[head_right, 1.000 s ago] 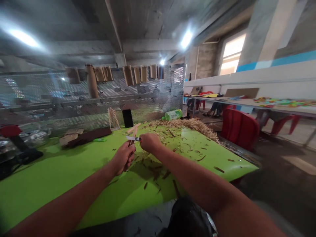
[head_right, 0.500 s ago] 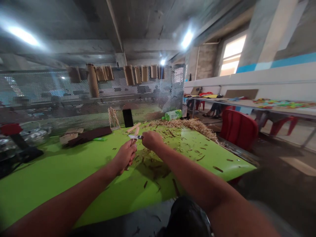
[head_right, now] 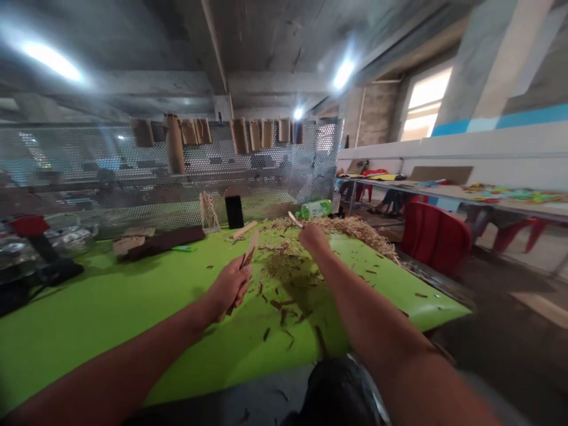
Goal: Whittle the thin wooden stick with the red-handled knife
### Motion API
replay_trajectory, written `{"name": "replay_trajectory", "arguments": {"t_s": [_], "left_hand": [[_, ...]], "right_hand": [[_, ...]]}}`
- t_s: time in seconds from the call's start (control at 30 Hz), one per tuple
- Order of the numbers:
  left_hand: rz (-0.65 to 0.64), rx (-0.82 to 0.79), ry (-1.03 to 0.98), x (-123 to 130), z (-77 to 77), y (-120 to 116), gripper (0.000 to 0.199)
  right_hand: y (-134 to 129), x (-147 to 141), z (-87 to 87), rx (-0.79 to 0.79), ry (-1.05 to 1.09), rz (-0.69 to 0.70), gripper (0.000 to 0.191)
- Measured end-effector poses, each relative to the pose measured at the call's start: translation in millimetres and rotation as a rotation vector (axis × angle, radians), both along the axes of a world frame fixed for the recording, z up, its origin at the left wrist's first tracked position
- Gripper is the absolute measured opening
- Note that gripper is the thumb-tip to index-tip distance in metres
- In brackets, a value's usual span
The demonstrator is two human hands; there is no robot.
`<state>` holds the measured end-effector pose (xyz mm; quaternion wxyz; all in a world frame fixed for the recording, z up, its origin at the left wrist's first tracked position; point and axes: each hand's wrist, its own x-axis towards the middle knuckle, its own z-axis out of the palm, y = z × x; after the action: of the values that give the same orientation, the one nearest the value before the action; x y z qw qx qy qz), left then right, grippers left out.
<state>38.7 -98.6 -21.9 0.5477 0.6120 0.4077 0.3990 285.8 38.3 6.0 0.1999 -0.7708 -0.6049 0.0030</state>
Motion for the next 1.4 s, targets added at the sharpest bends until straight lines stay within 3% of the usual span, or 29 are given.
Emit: {"name": "replay_trajectory", "arguments": {"t_s": [0.2, 0.47, 0.77, 1.4], "left_hand": [[0.095, -0.014, -0.040, -3, -5.1, 20, 0.028], [0.142, 0.049, 0.025, 0, -4.5, 20, 0.017], [0.157, 0.025, 0.093, 3, 6.7, 10, 0.020], [0.105, -0.018, 0.057, 1, 0.0, 24, 0.027]], "right_hand": [[-12, -66, -14.8, 0.113, -0.040, 0.216, 0.034], [-47, -97, -16.4, 0.125, -0.241, 0.447, 0.033], [-48, -99, -14.0, 0.116, -0.272, 0.433, 0.033], [-28, -94, -14.7, 0.143, -0.300, 0.403, 0.034]]}}
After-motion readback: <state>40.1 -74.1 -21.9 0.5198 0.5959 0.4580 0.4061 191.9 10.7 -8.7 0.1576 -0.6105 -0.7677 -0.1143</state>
